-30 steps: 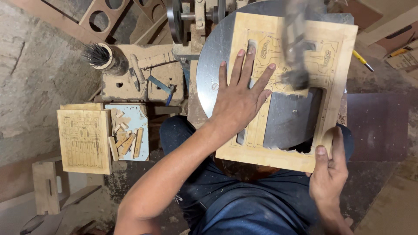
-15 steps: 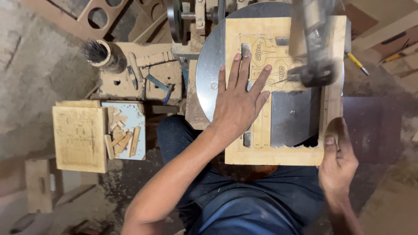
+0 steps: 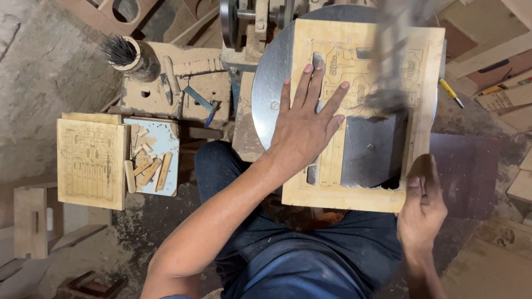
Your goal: The person operates a scroll saw to cut a wooden board along pre-drawn outlines. They guide the wood with both hands, rotating it to follow the pattern, and remove cut pieces as they are separated.
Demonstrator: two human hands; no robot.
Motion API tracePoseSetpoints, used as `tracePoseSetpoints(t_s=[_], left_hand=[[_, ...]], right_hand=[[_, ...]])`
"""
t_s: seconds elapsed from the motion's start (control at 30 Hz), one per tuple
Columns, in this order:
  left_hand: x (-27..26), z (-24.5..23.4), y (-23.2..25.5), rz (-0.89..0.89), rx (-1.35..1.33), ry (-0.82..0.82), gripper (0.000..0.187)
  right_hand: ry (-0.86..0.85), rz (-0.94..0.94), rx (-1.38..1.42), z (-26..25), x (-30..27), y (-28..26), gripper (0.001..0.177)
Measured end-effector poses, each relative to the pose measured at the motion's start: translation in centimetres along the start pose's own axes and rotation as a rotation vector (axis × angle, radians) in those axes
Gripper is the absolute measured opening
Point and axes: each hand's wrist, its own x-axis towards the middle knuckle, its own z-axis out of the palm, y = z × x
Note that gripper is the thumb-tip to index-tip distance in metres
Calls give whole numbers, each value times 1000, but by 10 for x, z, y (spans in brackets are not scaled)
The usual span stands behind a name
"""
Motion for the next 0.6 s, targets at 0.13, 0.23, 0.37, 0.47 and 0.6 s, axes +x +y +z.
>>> tracePoseSetpoints(t_s=[0.13, 0.23, 0.37, 0.47, 0.6], left_hand=[[4, 2, -3, 7, 10, 0, 60], [7, 1, -3, 2, 9, -16, 60], [9, -1, -3, -5, -8, -23, 61], [9, -2, -2, -15, -14, -33, 61], [12, -2, 0, -22, -9, -27, 62]], right_hand=[[18, 40, 34, 5, -1, -3, 48], [28, 87, 54, 5, 4, -3, 49], [30, 70, 83, 6, 5, 0, 49], [8, -6, -59, 2, 8, 4, 48], [24, 59, -29, 1, 13, 11, 49]])
